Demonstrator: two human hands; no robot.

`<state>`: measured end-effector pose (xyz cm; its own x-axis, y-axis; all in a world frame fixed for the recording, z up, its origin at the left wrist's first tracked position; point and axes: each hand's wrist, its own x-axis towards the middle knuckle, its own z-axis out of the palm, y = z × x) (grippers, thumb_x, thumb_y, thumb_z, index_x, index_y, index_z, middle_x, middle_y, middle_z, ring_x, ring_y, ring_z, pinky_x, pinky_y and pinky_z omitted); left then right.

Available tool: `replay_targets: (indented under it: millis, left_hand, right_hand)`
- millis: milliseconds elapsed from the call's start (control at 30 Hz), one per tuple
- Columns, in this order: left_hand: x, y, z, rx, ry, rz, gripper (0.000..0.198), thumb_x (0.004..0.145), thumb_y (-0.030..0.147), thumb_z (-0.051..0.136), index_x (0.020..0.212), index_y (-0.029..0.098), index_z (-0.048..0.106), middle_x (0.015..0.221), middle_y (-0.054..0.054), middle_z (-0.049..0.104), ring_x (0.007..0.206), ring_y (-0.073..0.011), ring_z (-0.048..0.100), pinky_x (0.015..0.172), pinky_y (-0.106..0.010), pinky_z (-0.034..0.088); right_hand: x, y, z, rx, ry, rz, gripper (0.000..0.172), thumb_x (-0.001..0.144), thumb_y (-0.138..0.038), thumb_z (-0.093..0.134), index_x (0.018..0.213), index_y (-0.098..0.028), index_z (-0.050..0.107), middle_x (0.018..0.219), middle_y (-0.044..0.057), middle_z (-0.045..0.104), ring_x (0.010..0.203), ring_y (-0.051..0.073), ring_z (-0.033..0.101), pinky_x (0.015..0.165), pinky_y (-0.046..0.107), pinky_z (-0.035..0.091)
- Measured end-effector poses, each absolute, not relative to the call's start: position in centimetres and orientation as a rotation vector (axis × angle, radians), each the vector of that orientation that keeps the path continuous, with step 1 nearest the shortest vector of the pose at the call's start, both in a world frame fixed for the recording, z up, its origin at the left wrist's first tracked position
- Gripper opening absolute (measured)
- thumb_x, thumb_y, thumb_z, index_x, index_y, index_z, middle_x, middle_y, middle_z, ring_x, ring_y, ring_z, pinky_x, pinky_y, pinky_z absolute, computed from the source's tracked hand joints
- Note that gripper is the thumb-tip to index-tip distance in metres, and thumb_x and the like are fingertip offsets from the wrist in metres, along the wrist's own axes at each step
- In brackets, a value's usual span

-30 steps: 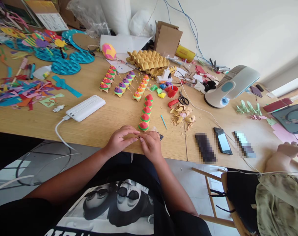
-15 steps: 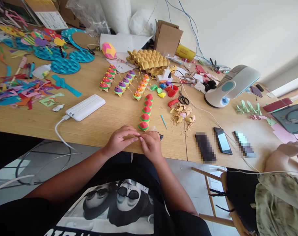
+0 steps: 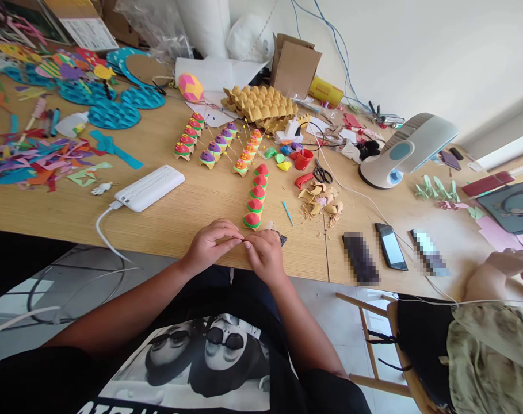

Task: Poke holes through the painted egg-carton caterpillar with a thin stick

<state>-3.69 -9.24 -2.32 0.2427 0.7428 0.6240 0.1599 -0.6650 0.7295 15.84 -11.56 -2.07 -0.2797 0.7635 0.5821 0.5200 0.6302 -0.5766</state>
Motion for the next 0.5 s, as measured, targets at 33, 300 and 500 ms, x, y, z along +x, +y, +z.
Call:
replay_targets:
  millis: [33,300,500]
  left_hand:
    - [-3.67,-9.27,-2.24,1.988,0.828,1.436,0.004,0.091,0.022,0.074,0.094,0.022,0.076,0.090,-0.004,0.075,0.091,-0.0184,0.069,0.088,-0.035,0.054]
    - [-3.77,-9.32,-2.25,1.981,0.856,1.416,0.008,0.093,0.029,0.072,0.095,0.023,0.078,0.090,-0.004,0.075,0.091,-0.0191,0.069,0.087,-0.036,0.055]
    - [-3.81,-9.25,-2.43,1.987,0.840,1.403,0.010,0.092,0.027,0.073,0.100,0.026,0.080,0.091,-0.004,0.074,0.091,-0.0181,0.069,0.085,-0.033,0.055]
  right_hand:
    - [15.88,-11.56,-2.05,-1.007,-1.958,0.351,0.019,0.102,-0.028,0.053,0.100,-0.023,0.071,0.093,0.006,0.075,0.087,0.021,0.068,0.084,0.041,0.047]
    - [15.81,-11.61,-1.81,-1.034,-1.959,0.360,0.019,0.101,-0.037,0.057,0.099,-0.024,0.071,0.093,0.006,0.075,0.088,0.023,0.069,0.085,0.043,0.049]
    - [15.79,-11.40,-1.91,-1.025,-1.944,0.416,0.014,0.100,-0.033,0.059,0.096,-0.024,0.069,0.088,0.005,0.075,0.084,0.022,0.068,0.082,0.041,0.050]
